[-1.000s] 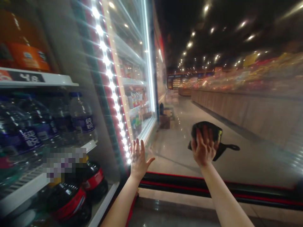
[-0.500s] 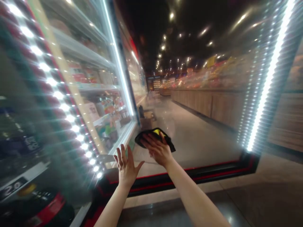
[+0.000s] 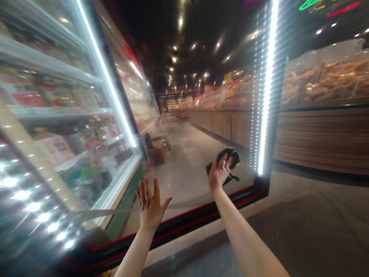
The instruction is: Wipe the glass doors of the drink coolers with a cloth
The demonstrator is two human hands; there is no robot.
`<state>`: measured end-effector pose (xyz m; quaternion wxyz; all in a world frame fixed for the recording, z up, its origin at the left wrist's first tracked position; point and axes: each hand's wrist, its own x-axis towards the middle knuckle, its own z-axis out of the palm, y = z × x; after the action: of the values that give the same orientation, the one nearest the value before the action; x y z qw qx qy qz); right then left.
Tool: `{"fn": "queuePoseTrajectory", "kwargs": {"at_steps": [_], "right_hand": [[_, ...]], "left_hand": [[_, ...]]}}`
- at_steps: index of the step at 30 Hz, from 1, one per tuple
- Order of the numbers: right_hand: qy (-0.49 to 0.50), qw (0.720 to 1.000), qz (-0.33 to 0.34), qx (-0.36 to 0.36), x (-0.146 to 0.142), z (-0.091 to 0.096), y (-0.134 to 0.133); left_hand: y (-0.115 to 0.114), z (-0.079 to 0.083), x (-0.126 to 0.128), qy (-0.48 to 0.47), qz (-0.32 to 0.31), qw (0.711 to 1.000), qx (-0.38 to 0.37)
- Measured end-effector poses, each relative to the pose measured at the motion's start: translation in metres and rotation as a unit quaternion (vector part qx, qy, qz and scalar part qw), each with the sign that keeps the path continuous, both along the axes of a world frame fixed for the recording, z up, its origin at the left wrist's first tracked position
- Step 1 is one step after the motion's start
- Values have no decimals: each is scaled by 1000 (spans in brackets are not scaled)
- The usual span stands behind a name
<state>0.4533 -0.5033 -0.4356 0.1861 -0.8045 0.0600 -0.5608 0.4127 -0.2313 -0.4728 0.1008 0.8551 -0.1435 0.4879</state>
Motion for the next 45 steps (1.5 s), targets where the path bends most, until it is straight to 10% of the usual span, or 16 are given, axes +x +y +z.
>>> {"fn": "queuePoseTrajectory", "kwargs": {"at_steps": [2, 7, 11, 14, 19, 24, 33, 40, 45], "right_hand": [[-18, 1000, -17, -4, 0, 5, 25], [-12, 944, 130, -305, -3, 37, 9], [9, 987, 58, -148, 10, 41, -71], [1, 998, 6, 58, 28, 4, -132], [15, 974, -26, 226, 28, -110, -166], [13, 950, -66, 304, 22, -173, -130], [-13, 951, -41, 305, 44, -114, -42], [76, 993, 83, 23, 9, -102, 90], [48, 943, 225, -240, -9, -138, 140]], "left_hand": [[-21, 0, 3, -11, -6, 1000, -16], [-61, -7, 13, -20, -37, 999, -9], [-72, -15, 20, -32, -51, 998, 4], [-76, -18, 23, -35, -56, 997, 35], [-80, -22, 22, -15, -55, 997, 52], [-71, -28, 17, -1, -50, 995, 92], [-18, -29, 6, 5, -32, 994, 105], [33, -30, -7, 24, 10, 992, 121], [74, -38, -13, 36, 43, 992, 117]]}}
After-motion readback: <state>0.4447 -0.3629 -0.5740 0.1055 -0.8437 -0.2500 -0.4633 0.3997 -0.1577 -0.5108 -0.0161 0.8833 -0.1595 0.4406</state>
